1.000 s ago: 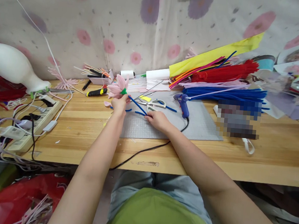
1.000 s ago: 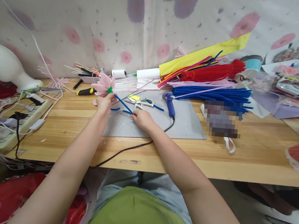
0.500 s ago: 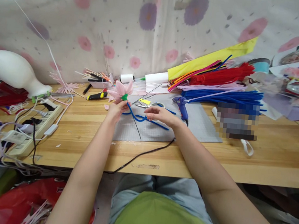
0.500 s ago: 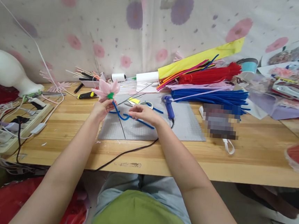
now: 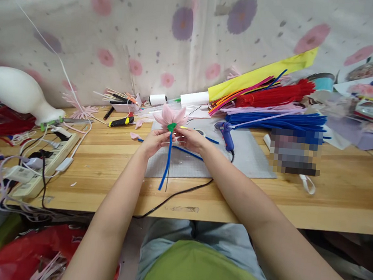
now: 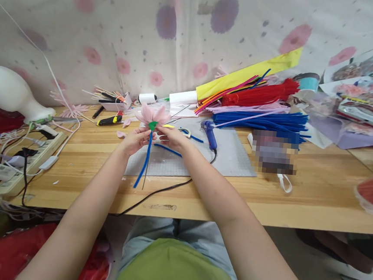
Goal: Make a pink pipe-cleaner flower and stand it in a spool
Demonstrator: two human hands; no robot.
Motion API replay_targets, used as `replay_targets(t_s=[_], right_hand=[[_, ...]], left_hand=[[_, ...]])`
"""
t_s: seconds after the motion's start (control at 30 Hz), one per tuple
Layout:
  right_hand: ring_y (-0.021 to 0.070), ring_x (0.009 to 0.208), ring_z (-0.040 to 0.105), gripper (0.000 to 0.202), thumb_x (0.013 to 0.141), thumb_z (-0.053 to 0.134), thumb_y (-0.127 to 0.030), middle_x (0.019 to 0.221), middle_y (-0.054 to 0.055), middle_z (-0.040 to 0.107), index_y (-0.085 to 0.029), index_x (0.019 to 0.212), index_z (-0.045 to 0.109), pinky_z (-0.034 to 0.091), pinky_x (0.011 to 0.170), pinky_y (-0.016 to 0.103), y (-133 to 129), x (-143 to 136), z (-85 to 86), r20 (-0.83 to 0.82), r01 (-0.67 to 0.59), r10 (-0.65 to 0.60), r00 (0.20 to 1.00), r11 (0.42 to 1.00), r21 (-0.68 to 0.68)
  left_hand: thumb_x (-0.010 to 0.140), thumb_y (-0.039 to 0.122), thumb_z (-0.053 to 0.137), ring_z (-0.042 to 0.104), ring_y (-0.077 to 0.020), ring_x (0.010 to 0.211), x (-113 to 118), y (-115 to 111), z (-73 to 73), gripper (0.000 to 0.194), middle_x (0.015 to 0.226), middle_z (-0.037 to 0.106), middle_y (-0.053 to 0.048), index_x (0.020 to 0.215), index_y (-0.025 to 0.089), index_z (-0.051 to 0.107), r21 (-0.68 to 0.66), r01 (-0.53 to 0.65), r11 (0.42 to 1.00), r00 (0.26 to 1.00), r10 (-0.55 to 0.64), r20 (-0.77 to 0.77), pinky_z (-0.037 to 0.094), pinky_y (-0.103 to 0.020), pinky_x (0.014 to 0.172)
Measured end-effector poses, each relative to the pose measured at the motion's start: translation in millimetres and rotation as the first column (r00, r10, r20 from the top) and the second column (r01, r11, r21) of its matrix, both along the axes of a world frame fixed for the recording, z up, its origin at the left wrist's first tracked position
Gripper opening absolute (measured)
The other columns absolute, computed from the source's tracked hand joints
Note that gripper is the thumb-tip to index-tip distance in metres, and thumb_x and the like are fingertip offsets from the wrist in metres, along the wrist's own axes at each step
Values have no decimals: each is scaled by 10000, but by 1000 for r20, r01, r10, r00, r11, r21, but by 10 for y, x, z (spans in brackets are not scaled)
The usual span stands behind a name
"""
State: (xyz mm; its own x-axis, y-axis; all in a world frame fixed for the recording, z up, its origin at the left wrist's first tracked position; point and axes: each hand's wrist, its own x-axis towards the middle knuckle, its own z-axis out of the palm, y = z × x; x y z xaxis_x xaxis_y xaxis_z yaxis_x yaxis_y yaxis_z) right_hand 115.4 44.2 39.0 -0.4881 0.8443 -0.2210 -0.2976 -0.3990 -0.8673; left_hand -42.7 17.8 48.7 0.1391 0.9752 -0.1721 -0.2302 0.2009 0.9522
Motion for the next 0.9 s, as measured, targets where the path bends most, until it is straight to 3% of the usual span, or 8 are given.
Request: replay_targets(t_s=[0.17, 0.37, 0.53, 0.63, 0.77, 0.9], right_hand=[[37, 473, 417, 129, 733, 639, -221, 559, -45, 517, -155, 695, 535, 304, 438, 154, -9, -131, 32, -212, -73, 50, 976, 992, -101], [25, 445, 378, 141, 687, 649, -154, 531, -49, 485, -143, 684, 508, 228, 381, 140, -2, -144, 77, -259, -21, -5, 966, 995, -101], [19, 438, 337, 224, 615, 680, -151, 503, -77, 401, -156, 667, 462, 201, 375, 129, -16, -124, 103, -267, 5, -31, 963, 995, -96], [13, 438, 325, 216, 606, 652, -144, 511, -82, 399, -156, 661, 443, 192, 380, 120, -28, -108, 94, -320, -25, -7, 947, 995, -96], [10, 424, 301, 192, 616, 616, -154, 513, -85, 400, -159, 660, 429, 183, 381, 122, -14, -42, 101, -337, -61, 24, 941, 993, -102], [16, 424, 313, 190, 613, 598, -166, 503, -82, 398, -165, 641, 410, 179, 376, 132, 57, 41, 102, -295, -84, 45, 954, 989, -119]], left_hand=[[720, 156, 641, 633, -103, 562, 15, -19, -1, 72, 689, 681, -42, 774, 109, 633, -52, 44, 998, 996, -40, 77, 505, -204, 541], [814, 324, 538, 659, -126, 681, 21, -46, -48, 236, 806, 694, -75, 853, 118, 646, -126, 59, 990, 987, -38, 159, 516, -206, 593], [828, 340, 511, 631, -111, 589, 58, -91, -55, 273, 789, 689, -74, 881, 110, 647, -147, 67, 987, 984, -41, 172, 497, -194, 535], [827, 295, 519, 626, -101, 592, 61, -82, -68, 205, 735, 674, -49, 844, 126, 633, -149, -7, 989, 985, 32, 167, 500, -189, 545], [819, 180, 520, 569, -57, 492, -13, -14, -137, 114, 561, 587, 20, 736, 131, 581, -157, -217, 963, 957, 242, 158, 500, -178, 548], [808, 256, 552, 442, -30, 360, -79, 25, -159, 206, 425, 444, 72, 647, 130, 519, -167, -307, 937, 945, 321, 67, 505, -199, 539]])
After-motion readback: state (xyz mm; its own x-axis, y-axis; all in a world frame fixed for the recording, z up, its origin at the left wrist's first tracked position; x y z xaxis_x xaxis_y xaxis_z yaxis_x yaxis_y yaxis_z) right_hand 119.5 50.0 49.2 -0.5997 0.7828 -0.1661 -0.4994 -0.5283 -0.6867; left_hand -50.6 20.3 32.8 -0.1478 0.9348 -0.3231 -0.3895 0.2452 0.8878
